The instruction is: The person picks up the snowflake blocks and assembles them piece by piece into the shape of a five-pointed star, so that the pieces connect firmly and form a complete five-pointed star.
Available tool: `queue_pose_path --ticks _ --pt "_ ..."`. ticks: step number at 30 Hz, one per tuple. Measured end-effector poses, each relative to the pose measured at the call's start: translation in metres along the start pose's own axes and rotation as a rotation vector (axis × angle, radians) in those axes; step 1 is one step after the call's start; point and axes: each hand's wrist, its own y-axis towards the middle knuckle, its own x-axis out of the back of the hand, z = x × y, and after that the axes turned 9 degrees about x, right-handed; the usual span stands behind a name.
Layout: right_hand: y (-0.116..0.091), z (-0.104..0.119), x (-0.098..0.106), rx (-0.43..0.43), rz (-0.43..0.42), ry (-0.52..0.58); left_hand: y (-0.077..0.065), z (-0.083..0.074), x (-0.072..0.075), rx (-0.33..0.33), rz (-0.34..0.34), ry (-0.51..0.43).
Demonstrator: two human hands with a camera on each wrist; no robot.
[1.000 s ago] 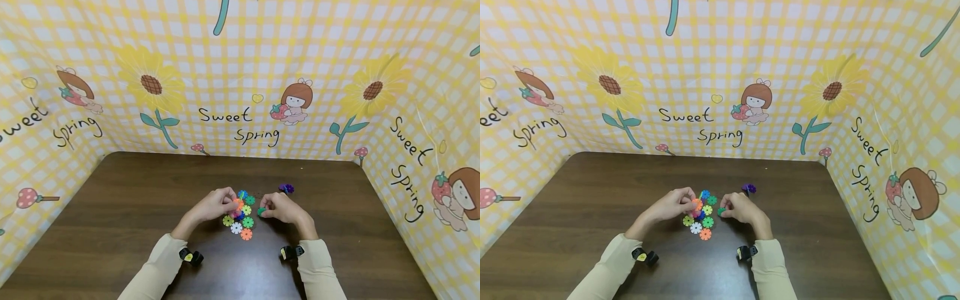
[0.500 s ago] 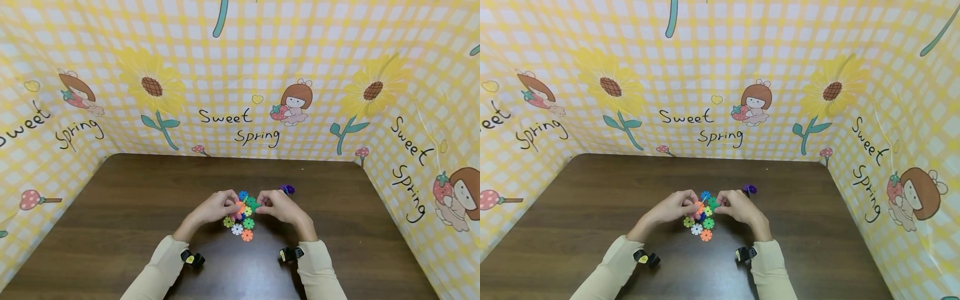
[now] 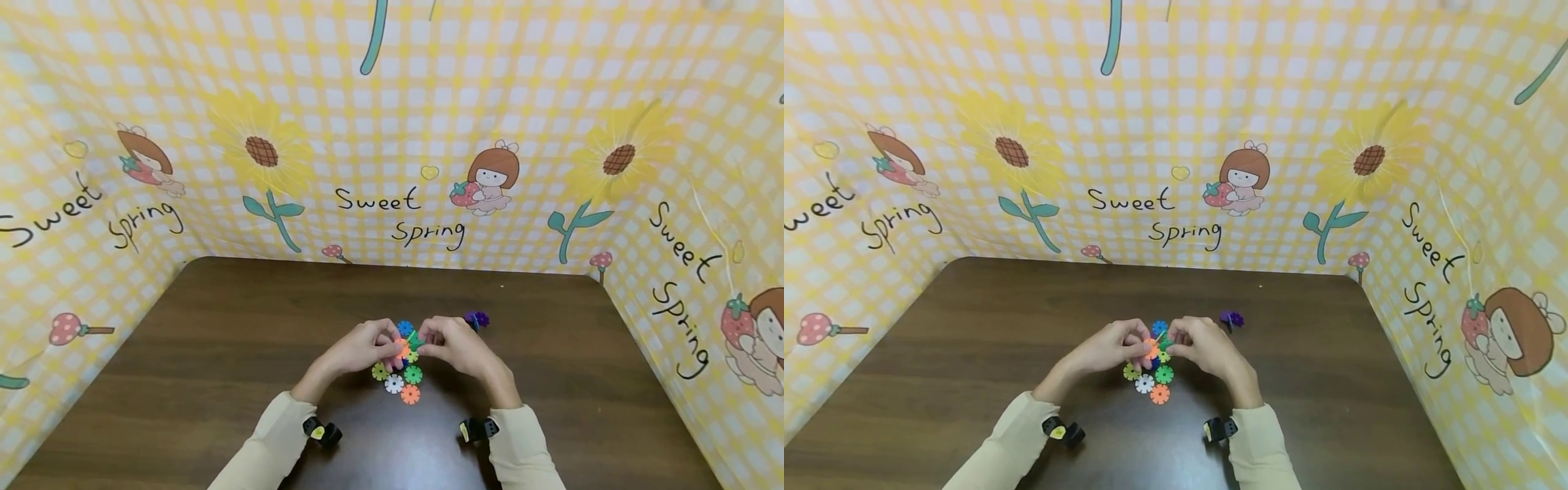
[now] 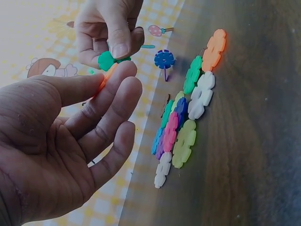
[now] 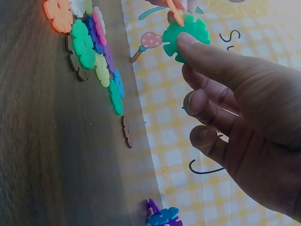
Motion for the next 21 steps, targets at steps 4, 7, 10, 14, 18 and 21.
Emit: queue_pose_path --ticks 4,7,10,14,18,21 --pt "0.001 0.001 -0.002 0.04 -0.046 -0.029 0.0 -0.001 -0.001 0.007 -0.004 -0.046" --pt "0.001 0.002 -0.003 0.084 -0.093 -0.047 0.001 -0.002 -0.002 0.02 -0.015 -0.108" --pt "0.002 0.004 -0.002 0.134 -0.128 -0.057 0.002 -0.004 -0.003 0.03 -0.021 -0.164" --pt "0.003 0.007 -0.001 0.187 -0.17 -0.05 0.002 -0.008 -0.004 0.024 -0.015 -0.208" --pt "0.004 0.009 -0.001 0.204 -0.184 -0.027 -0.001 -0.011 -0.004 0.022 -0.026 -0.222" --pt "0.005 0.008 -0.002 0.173 -0.176 -0.011 -0.001 -0.01 -0.003 0.028 -0.033 -0.217"
